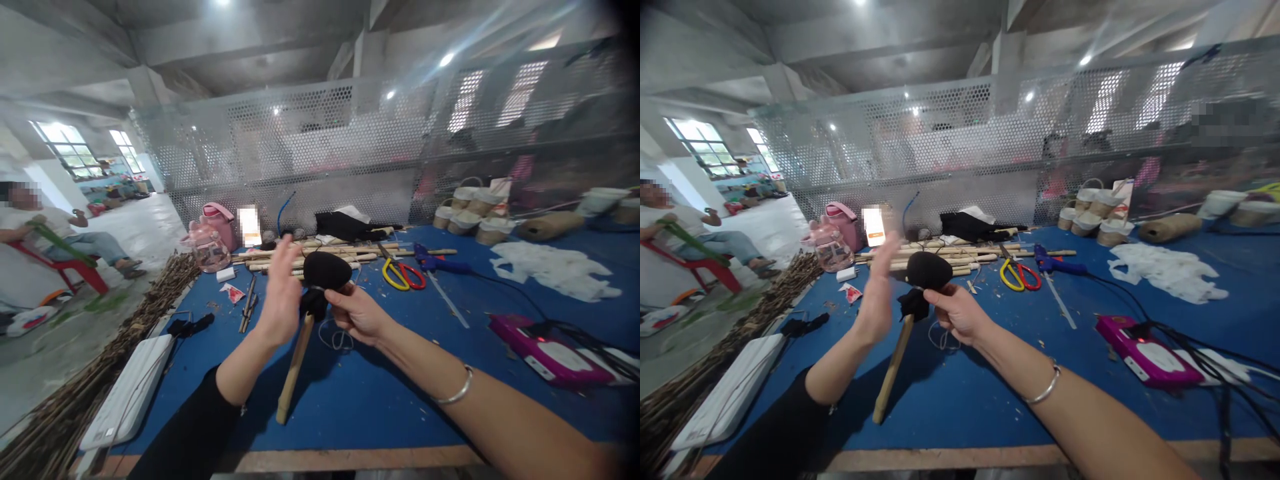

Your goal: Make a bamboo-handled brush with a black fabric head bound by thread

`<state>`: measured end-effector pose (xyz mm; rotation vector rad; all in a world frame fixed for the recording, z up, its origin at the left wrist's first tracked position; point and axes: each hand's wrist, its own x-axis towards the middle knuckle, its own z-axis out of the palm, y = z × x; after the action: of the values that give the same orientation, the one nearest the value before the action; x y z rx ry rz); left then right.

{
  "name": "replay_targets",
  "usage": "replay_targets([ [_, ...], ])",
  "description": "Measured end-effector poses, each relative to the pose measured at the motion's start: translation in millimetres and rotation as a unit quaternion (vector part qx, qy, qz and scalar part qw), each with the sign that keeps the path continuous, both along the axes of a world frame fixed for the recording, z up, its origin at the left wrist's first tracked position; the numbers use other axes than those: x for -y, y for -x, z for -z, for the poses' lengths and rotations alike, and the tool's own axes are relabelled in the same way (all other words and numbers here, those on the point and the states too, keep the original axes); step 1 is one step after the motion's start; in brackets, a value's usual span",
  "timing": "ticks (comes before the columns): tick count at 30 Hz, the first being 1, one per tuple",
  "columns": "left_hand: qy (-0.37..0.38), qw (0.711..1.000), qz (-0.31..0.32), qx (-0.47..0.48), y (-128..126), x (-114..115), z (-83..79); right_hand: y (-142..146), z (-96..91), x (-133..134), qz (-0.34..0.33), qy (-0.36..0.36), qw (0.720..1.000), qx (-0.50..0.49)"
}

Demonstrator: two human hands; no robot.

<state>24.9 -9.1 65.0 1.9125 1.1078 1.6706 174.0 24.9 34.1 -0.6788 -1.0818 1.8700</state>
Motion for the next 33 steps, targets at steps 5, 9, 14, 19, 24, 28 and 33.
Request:
replay_targets([
  [5,0.187,0.978,0.084,-0.039,2.9,-32.0,-7.2,-5.7,-3.2,0.0,0.012,0.029,0.999,-0.021],
  [9,0.176,0.978,-0.114,-0.016,7.0,-40.4,-4.8,-5.8,-4.7,-0.2,0.032,0.007,0.999,-0.009],
  [14,-0.032,0.973,0.037,-0.227,-9.6,-7.2,-14.2,4.9,2.4,5.8,0.032,0.003,0.999,0.03],
  [19,0.165,0.976,-0.105,-0.098,-11.8,-3.1,-2.7,3.5,1.1,3.9,0.03,0.007,0.998,0.059],
  [24,0.208,0.977,-0.034,-0.031,-25.2,19.3,15.2,8.9,2.9,0.5,0.087,-0.006,0.993,0.084],
  [28,0.285,0.958,0.015,0.017,-40.3,30.9,29.5,10.0,10.2,-0.7,0.102,-0.035,0.989,0.097],
  [33,0.261,0.964,-0.042,-0.001,-27.8,15.5,35.2,-4.5,4.1,-6.5,0.113,-0.165,0.961,0.19],
])
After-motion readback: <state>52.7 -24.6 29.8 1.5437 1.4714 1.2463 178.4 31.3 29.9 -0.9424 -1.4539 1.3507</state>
